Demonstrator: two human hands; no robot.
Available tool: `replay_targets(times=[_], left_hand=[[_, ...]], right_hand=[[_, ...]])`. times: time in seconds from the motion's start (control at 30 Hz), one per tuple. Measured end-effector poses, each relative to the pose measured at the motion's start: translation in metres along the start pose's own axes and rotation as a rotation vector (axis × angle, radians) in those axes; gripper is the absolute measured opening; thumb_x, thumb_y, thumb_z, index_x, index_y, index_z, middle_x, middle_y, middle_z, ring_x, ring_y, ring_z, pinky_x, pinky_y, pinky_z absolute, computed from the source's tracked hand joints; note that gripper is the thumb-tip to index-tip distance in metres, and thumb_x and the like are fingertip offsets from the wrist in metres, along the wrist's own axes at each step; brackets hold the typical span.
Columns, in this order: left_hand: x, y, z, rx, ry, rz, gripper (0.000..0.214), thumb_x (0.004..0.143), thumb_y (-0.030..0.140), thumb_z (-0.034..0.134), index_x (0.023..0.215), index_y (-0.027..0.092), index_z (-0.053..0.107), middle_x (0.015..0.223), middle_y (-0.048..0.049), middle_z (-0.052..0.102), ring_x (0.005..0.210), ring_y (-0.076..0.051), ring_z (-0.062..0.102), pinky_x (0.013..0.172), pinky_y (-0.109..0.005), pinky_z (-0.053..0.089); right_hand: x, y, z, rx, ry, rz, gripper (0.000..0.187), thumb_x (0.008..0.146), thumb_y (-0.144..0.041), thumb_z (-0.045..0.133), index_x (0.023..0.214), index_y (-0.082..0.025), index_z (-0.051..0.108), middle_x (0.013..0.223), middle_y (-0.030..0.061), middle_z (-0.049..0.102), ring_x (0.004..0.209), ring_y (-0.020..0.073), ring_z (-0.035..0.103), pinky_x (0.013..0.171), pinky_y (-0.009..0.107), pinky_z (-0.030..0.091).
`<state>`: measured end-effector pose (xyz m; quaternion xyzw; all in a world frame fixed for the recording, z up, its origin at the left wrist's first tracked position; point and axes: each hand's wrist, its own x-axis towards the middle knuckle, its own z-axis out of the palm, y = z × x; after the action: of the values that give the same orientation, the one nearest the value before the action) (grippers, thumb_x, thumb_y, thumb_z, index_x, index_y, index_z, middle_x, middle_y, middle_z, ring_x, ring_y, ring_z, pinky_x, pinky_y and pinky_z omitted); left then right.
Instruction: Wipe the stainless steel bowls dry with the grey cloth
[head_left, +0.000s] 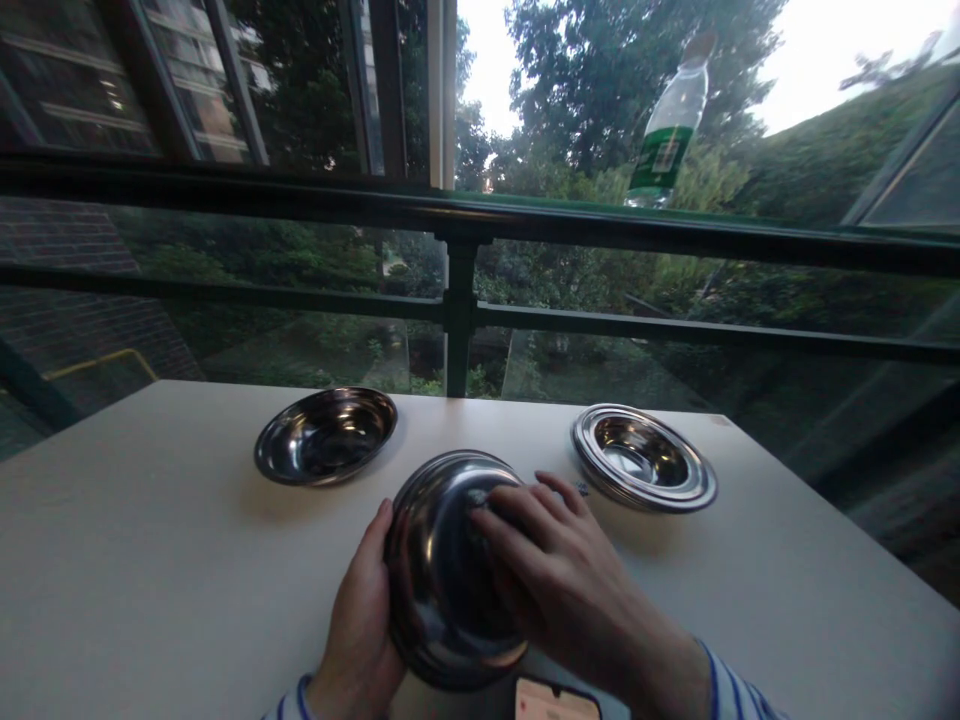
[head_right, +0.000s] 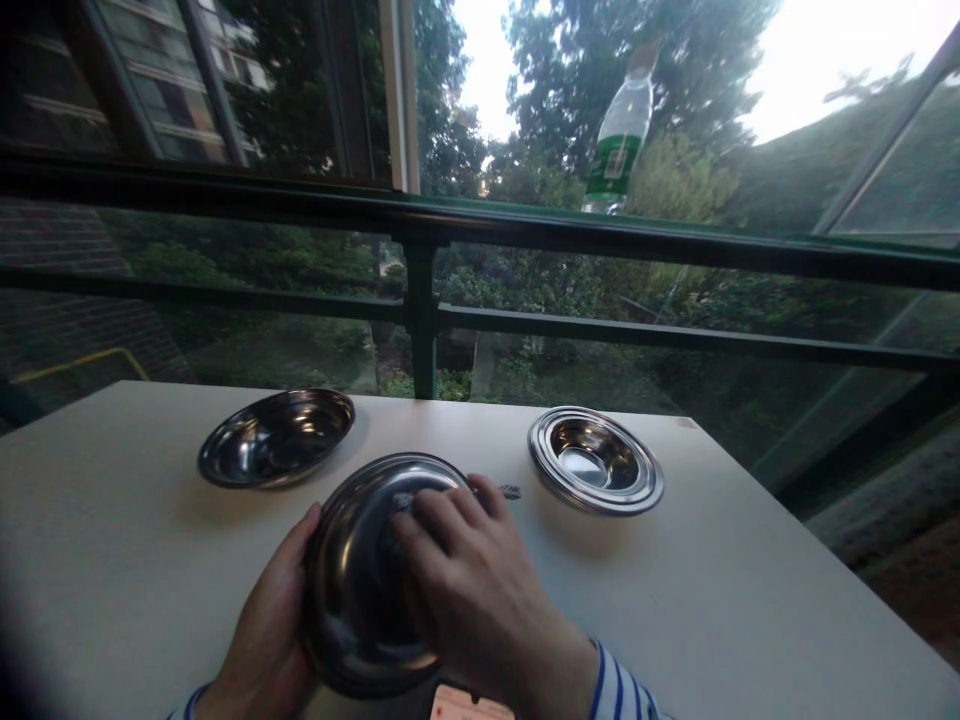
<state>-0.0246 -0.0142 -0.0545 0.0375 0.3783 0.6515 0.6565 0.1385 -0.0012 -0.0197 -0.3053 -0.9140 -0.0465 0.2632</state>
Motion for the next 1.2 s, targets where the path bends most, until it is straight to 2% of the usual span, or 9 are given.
replay_targets(times=[0.1,0.27,0.43,0.6,0.77,0.9,0.93,1.1,1.2], left_hand=[[0.0001,-0.0010,0.0006,0.000,-0.009,-0.014,0.027,0.082,0.031,0.054,0.095,0.011,0.067,0.088,-0.0105,0.073,0.085,-0.024,0.068,0.078,-0.039,0.054],[-0.0029,-0.0014,0.0028,-0.004,0.027,-0.013,0.025,0.084,0.029,0.052,0.092,0.011,0.067,0.086,-0.0106,0.073,0.086,-0.024,0.068,0.080,-0.039,0.053],[-0.0025,-0.0063,0.0011,0.009,0.009,-0.032,0.026,0.083,0.030,0.054,0.094,0.011,0.067,0.088,-0.0104,0.073,0.085,-0.024,0.068,0.082,-0.039,0.053],[-0.0025,-0.0080,-0.0013,0.006,-0.046,-0.020,0.024,0.082,0.028,0.056,0.095,0.011,0.067,0.091,-0.0104,0.073,0.086,-0.024,0.068,0.084,-0.038,0.052],[-0.0027,-0.0076,0.0018,0.002,-0.050,-0.055,0.029,0.083,0.029,0.055,0.102,0.010,0.066,0.092,-0.0119,0.073,0.088,-0.025,0.067,0.084,-0.040,0.051],[-0.0024,-0.0063,0.0032,-0.009,-0.033,-0.055,0.026,0.082,0.028,0.055,0.098,0.010,0.066,0.090,-0.0119,0.073,0.086,-0.024,0.068,0.084,-0.040,0.051],[-0.0027,-0.0062,0.0032,-0.013,-0.032,-0.056,0.026,0.082,0.027,0.055,0.097,0.010,0.066,0.090,-0.0117,0.073,0.086,-0.024,0.068,0.084,-0.040,0.052],[-0.0033,-0.0067,0.0011,-0.025,-0.038,-0.058,0.027,0.082,0.027,0.056,0.101,0.011,0.065,0.091,-0.0104,0.073,0.086,-0.023,0.068,0.083,-0.038,0.052],[-0.0022,-0.0047,-0.0005,-0.014,-0.010,-0.055,0.027,0.082,0.027,0.056,0.100,0.010,0.065,0.090,-0.0102,0.073,0.085,-0.023,0.068,0.083,-0.037,0.052]], right_hand=[[0.0002,0.0016,-0.0003,-0.016,-0.010,0.080,0.036,0.087,-0.015,0.044,0.123,-0.014,0.049,0.115,0.0146,0.054,0.099,0.0251,0.049,0.082,0.042,0.045],[0.0003,-0.0043,0.0013,0.005,-0.058,-0.036,0.040,0.088,-0.023,0.045,0.127,-0.015,0.046,0.117,0.0134,0.053,0.098,0.0261,0.049,0.082,0.045,0.046],[-0.0011,-0.0010,0.0036,-0.020,-0.037,0.103,0.044,0.088,-0.021,0.045,0.131,-0.012,0.043,0.128,0.0146,0.046,0.111,0.0284,0.041,0.090,0.046,0.044],[-0.0004,-0.0047,0.0056,0.040,-0.017,-0.094,0.044,0.087,-0.023,0.048,0.129,-0.014,0.046,0.132,0.0100,0.048,0.118,0.0266,0.038,0.094,0.041,0.043],[0.0023,-0.0002,0.0071,-0.018,0.032,0.082,0.043,0.087,-0.015,0.042,0.130,-0.010,0.045,0.131,0.0136,0.050,0.116,0.0267,0.043,0.091,0.045,0.045],[0.0024,-0.0059,0.0079,-0.005,0.027,-0.160,0.038,0.089,-0.020,0.043,0.126,-0.012,0.050,0.130,0.0093,0.053,0.114,0.0257,0.047,0.087,0.040,0.046],[0.0025,-0.0054,0.0075,-0.004,0.021,-0.175,0.038,0.089,-0.020,0.043,0.126,-0.013,0.049,0.131,0.0084,0.053,0.115,0.0251,0.046,0.088,0.039,0.046],[0.0026,0.0030,0.0062,-0.048,0.023,0.047,0.042,0.087,-0.015,0.043,0.129,-0.011,0.046,0.133,0.0105,0.050,0.117,0.0262,0.043,0.089,0.042,0.043],[0.0019,-0.0066,0.0087,-0.024,0.058,-0.140,0.037,0.089,-0.022,0.045,0.125,-0.014,0.050,0.129,0.0061,0.054,0.114,0.0246,0.046,0.085,0.039,0.045]])
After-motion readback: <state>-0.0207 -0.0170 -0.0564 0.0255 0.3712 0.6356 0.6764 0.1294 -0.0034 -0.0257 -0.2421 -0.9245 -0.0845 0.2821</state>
